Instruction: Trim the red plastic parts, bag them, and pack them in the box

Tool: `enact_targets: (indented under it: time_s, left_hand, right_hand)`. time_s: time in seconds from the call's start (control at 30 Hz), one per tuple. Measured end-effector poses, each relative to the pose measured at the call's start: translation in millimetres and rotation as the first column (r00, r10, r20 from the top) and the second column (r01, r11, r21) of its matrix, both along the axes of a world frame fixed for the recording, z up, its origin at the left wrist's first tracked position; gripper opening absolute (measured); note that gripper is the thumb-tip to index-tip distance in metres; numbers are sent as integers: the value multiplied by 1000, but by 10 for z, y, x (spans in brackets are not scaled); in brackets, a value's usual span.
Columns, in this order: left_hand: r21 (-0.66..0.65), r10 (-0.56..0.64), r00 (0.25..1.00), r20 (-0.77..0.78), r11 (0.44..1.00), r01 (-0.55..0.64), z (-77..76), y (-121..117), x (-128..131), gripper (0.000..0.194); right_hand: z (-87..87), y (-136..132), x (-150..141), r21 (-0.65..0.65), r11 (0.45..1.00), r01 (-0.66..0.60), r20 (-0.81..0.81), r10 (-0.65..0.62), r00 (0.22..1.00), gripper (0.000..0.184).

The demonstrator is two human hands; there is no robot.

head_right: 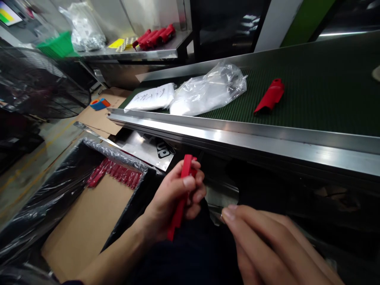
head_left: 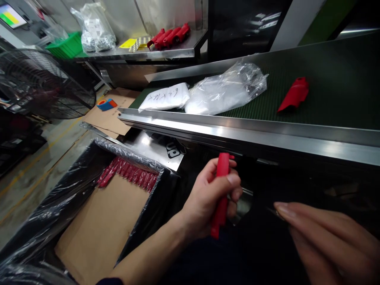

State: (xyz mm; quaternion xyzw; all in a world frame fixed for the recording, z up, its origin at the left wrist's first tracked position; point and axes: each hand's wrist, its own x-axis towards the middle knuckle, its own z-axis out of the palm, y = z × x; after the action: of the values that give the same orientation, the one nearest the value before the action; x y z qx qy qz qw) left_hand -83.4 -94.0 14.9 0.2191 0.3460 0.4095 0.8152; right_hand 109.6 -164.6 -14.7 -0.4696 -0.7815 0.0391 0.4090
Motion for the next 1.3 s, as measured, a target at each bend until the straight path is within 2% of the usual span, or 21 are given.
enact_targets:
  time_s: [0.1,0.17,0.3,0.47,0.6,0.73,0.9,0.97,1.1,1.2,1.3]
  left_hand:
    - [65,-117,992,-52,991,121,-8,-126,-19,35]
    - [76,-150,986,-73,985,155,-14,-197,-26,36]
    - [81,-131,985,-112,987,140,5,-260,-17,40]
    - [77,-119,983,-142,988,131,52,-270,11,42]
    - [79,-104,983,-150,990,117,68,-266,37,42]
    - [84,-115,990,-82,989,121,84,-281,49,34]
    - [84,-189,981,51,979,184,66,-349,19,38]
    - [79,-186,981,61,980,181,30,-351,17,36]
    - [60,-182,977,108,982,177,-37,-307,38,34]
    - [28,-248,962,116,969,246,-37,-289,45,23]
    - [7,-309,946,99,951,310,-23,-299,44,24]
  right_hand:
    - [81,126,44,50,998,-25,39,24,999,55]
    - [168,158,13,43,999,-19,93,15,996,50]
    - [278,167,-50,57,998,-12,195,0,981,48]
    - [277,177,-32,68,997,-37,259,18,966,50]
    - [271,165,-50,63,998,-11,226,-3,974,42]
    - [241,178,-32,36,999,25,182,-32,983,38]
    - [210,214,71,39,983,178,31,-180,983,50]
    - [220,197,72,30,992,120,-8,-120,993,48]
    - [264,136,-16,33,999,-42,14,42,999,44]
    - [296,120,-85,18,999,-45,1,45,999,41]
    - [297,128,-114,18,999,-27,-18,27,999,36]
